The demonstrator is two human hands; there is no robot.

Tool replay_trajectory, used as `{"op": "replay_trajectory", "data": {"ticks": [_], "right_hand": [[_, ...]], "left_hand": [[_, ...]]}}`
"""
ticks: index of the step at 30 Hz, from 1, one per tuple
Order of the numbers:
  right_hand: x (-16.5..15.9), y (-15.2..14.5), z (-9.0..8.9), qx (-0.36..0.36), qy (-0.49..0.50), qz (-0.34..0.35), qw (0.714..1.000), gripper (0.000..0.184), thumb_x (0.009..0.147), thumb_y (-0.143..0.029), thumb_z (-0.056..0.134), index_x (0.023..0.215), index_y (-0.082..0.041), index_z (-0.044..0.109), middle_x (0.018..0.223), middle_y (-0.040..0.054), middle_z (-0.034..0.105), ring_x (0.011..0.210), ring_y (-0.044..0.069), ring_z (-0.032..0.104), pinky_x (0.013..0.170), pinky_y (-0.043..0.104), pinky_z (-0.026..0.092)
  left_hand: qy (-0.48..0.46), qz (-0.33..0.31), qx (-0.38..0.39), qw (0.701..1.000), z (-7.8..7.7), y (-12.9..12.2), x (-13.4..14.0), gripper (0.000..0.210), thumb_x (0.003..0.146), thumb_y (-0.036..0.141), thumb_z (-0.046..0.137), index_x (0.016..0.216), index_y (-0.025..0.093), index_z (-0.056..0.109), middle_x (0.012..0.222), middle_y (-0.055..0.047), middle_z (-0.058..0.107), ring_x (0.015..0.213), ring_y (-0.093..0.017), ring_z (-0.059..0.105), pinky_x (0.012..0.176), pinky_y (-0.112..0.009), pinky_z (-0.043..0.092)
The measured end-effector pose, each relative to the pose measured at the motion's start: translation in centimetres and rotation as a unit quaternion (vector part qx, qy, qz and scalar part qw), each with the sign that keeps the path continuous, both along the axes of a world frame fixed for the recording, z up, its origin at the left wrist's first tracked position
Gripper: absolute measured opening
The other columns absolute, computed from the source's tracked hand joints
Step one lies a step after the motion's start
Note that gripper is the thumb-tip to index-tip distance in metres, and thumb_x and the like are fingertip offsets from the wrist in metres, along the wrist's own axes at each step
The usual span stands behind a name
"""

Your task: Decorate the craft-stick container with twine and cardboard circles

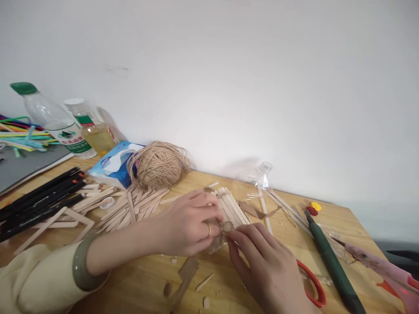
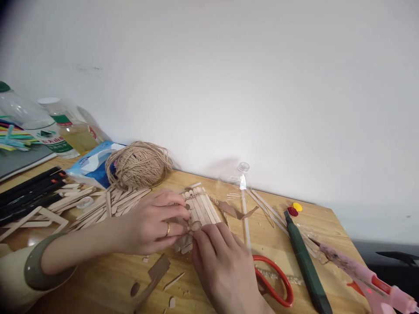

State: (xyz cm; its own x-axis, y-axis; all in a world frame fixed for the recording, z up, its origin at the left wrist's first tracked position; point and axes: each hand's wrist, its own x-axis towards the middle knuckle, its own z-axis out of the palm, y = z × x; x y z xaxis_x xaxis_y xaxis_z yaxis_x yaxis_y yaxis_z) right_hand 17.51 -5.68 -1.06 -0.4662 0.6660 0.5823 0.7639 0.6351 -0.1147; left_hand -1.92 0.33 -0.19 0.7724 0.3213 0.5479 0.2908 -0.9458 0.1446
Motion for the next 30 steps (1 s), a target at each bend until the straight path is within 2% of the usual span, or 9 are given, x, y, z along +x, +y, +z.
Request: {"op": "replay_trajectory", "data": {"ticks": [11,21,25,30], "right_hand": [[-0.43,0.57,0.50,0.031,-0.013,-0.038,0.999,0.020,0.085,-0.011,0.050,0.067,-0.017,0.058,0.060,0.0002,0.059,0.058,0.013,0.057,0.054,0.025,0.037],[-0.10,0.35,0.22,0.045,-0.029,-0.038,0.998,0.020,0.086,-0.010,0.047,0.070,-0.018,0.056,0.060,-0.0004,0.058,0.058,0.013,0.056,0.055,0.025,0.035],[0.23,0.08,0.01,0.032,-0.039,-0.041,0.998,0.022,0.085,-0.009,0.045,0.067,-0.019,0.053,0.060,-0.0001,0.057,0.058,0.014,0.053,0.055,0.027,0.033],[0.26,-0.17,0.59,0.022,-0.042,-0.033,0.998,0.024,0.084,-0.007,0.045,0.063,-0.018,0.052,0.058,-0.0005,0.055,0.055,0.013,0.049,0.052,0.028,0.030]], "left_hand": [[-0.052,-0.001,-0.101,0.994,0.10,0.45,0.56,0.008,0.076,0.013,0.061,0.078,0.017,0.068,0.082,-0.001,0.069,0.093,-0.019,0.054,0.086,-0.032,0.044],[-0.051,0.009,-0.103,0.993,0.33,0.63,0.96,0.008,0.076,0.014,0.060,0.073,0.016,0.067,0.080,-0.001,0.069,0.087,-0.018,0.055,0.079,-0.032,0.046],[-0.049,0.007,-0.099,0.994,0.24,0.80,0.92,0.009,0.077,0.014,0.060,0.073,0.017,0.067,0.079,-0.001,0.069,0.088,-0.017,0.055,0.085,-0.032,0.046],[-0.049,0.004,-0.097,0.994,0.27,0.89,0.91,0.009,0.078,0.015,0.059,0.074,0.017,0.067,0.078,0.000,0.069,0.088,-0.017,0.056,0.088,-0.033,0.046]]}}
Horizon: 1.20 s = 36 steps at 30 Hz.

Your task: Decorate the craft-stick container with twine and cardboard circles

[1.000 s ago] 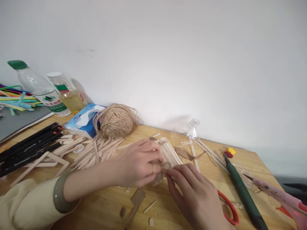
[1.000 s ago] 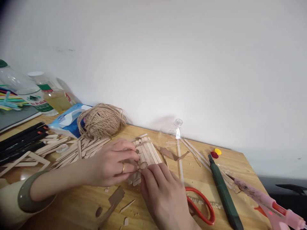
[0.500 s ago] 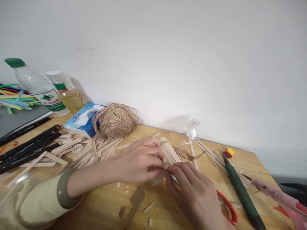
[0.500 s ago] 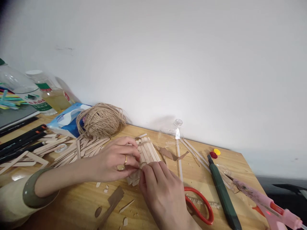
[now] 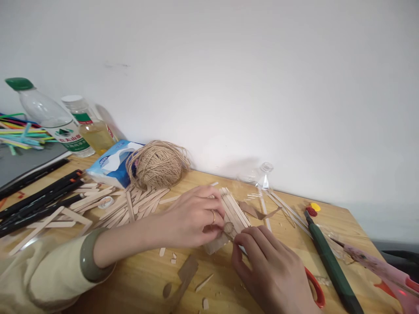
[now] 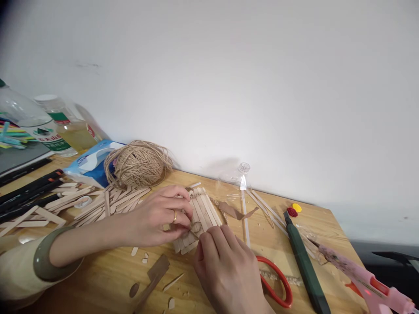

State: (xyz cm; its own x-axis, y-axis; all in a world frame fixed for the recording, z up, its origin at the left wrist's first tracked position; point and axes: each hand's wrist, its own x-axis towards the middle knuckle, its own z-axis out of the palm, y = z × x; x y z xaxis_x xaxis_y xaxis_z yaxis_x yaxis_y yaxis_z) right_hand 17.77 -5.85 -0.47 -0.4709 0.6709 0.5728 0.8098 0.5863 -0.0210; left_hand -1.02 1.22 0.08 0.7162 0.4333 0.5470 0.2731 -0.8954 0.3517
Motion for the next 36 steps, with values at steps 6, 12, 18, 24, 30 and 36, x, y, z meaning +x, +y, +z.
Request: {"op": "replay_trajectory", "data": {"ticks": [6,12,18,24,30,36], "right_hand": [[0.1,-0.1,0.3,-0.016,0.000,0.013,1.000,0.025,0.084,-0.009,0.045,0.061,-0.018,0.051,0.057,-0.0009,0.052,0.054,0.013,0.047,0.052,0.027,0.032],[0.2,-0.3,0.6,-0.030,0.008,0.033,0.999,0.016,0.083,-0.011,0.047,0.078,-0.017,0.060,0.067,0.0010,0.059,0.061,0.015,0.052,0.054,0.027,0.037],[0.4,0.1,0.3,-0.030,-0.012,0.074,0.997,0.020,0.084,-0.009,0.048,0.095,-0.013,0.064,0.079,0.0039,0.066,0.070,0.017,0.056,0.060,0.029,0.043],[0.6,0.4,0.6,-0.034,-0.027,0.086,0.995,0.021,0.084,-0.008,0.046,0.092,-0.012,0.065,0.078,0.0032,0.068,0.070,0.018,0.058,0.058,0.029,0.045],[0.5,0.3,0.8,0.014,-0.085,0.107,0.990,0.027,0.088,-0.005,0.040,0.091,-0.010,0.067,0.085,0.0047,0.072,0.074,0.019,0.062,0.062,0.030,0.047],[0.4,0.3,-0.4,0.090,-0.111,0.074,0.987,0.032,0.087,-0.004,0.037,0.087,-0.012,0.068,0.072,0.0020,0.071,0.060,0.014,0.061,0.056,0.028,0.046]], "left_hand": [[0.003,-0.004,0.005,1.000,0.2,-0.1,0.0,0.010,0.078,0.014,0.059,0.073,0.016,0.067,0.078,0.000,0.069,0.090,-0.017,0.056,0.091,-0.034,0.045],[0.005,-0.003,0.013,1.000,0.1,-0.1,0.1,0.011,0.080,0.016,0.059,0.074,0.016,0.068,0.078,0.000,0.069,0.090,-0.017,0.055,0.093,-0.034,0.043],[0.011,-0.004,-0.002,1.000,0.0,-0.1,0.1,0.011,0.080,0.016,0.058,0.076,0.016,0.068,0.079,-0.001,0.069,0.092,-0.018,0.054,0.093,-0.034,0.043],[0.010,-0.005,-0.013,1.000,0.1,0.0,0.0,0.009,0.079,0.014,0.059,0.076,0.016,0.067,0.080,-0.001,0.068,0.091,-0.018,0.053,0.087,-0.033,0.044],[-0.061,0.072,-0.062,0.994,0.9,0.0,-0.9,0.010,0.081,0.010,0.054,0.084,0.015,0.063,0.082,-0.004,0.067,0.087,-0.018,0.053,0.077,-0.032,0.046],[-0.091,0.032,0.087,0.991,-0.5,-1.4,-1.3,0.018,0.069,0.008,0.048,0.082,0.015,0.059,0.068,-0.003,0.060,0.066,-0.015,0.048,0.061,-0.030,0.045]]}}
